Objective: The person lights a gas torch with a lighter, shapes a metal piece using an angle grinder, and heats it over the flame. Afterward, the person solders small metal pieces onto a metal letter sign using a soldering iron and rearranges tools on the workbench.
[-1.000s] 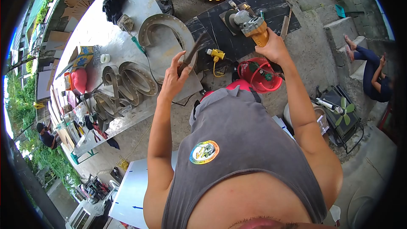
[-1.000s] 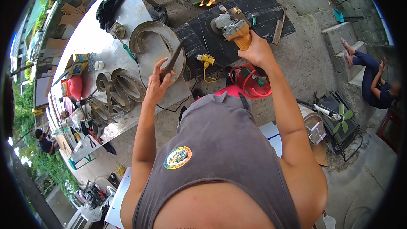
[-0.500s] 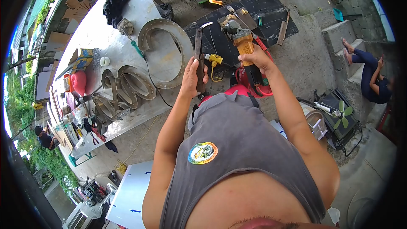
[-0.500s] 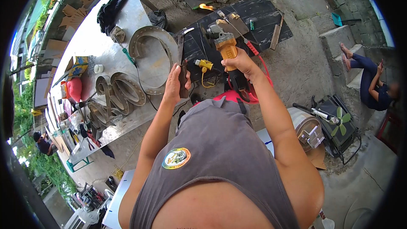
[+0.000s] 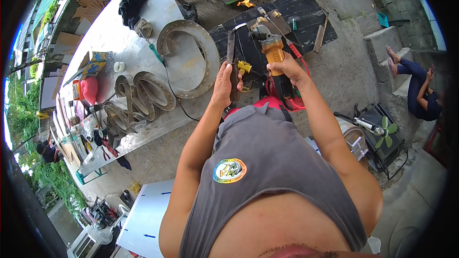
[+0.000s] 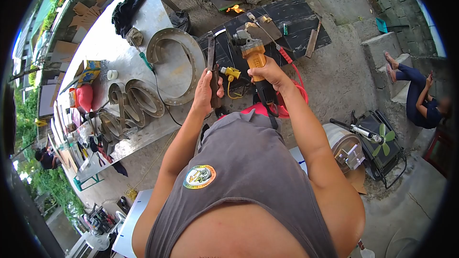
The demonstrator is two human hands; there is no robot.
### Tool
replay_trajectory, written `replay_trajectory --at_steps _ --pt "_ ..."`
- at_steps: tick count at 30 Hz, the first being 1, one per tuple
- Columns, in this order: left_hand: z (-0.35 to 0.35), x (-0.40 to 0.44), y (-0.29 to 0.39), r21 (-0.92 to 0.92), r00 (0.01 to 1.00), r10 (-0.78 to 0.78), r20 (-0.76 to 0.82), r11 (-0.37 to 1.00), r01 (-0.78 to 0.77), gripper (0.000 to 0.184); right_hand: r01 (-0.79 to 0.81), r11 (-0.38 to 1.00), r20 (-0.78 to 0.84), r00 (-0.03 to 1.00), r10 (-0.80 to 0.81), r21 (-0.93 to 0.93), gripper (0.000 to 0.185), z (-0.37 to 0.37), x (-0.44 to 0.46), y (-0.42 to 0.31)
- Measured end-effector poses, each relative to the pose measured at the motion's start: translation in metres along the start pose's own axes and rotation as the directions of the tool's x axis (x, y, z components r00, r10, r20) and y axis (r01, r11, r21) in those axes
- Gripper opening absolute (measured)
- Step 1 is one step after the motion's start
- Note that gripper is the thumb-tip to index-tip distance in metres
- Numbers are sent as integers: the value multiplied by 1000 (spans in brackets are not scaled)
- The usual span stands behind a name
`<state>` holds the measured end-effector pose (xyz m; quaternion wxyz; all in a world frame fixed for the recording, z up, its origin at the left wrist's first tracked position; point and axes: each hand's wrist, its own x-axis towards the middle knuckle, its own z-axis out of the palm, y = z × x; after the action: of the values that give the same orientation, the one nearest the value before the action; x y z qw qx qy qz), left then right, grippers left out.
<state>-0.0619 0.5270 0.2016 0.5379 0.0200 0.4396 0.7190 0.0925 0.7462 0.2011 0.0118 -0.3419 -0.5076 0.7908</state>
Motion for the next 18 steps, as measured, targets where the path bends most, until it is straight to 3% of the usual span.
replay_trajectory --at_steps 11,13,14,15,16,18 --pt "10 -1 -14 -58 999 -6 -32 998 4 28 15 1000 11 1000 -15 -21 45 1 12 7" --pt "9 2 -18 -103 954 -122 -274 990 97 27 58 996 -36 998 -56 63 46 11 3 13" --pt "-5 10 -25 -182 963 -155 -221 977 115 27 85 995 -37 996 -83 55 44 4 9 23" --pt "-24 10 -32 -253 962 -184 -202 959 131 27 4 999 -46 999 -2 41 41 1 9 18" --pt "-20 3 -37 -237 956 -211 -204 958 161 27 38 998 -53 998 -35 54 40 -3 9 20" --pt "-23 -6 -26 -90 917 -186 -352 982 165 27 28 992 -70 997 -20 126 40 -5 11 22"
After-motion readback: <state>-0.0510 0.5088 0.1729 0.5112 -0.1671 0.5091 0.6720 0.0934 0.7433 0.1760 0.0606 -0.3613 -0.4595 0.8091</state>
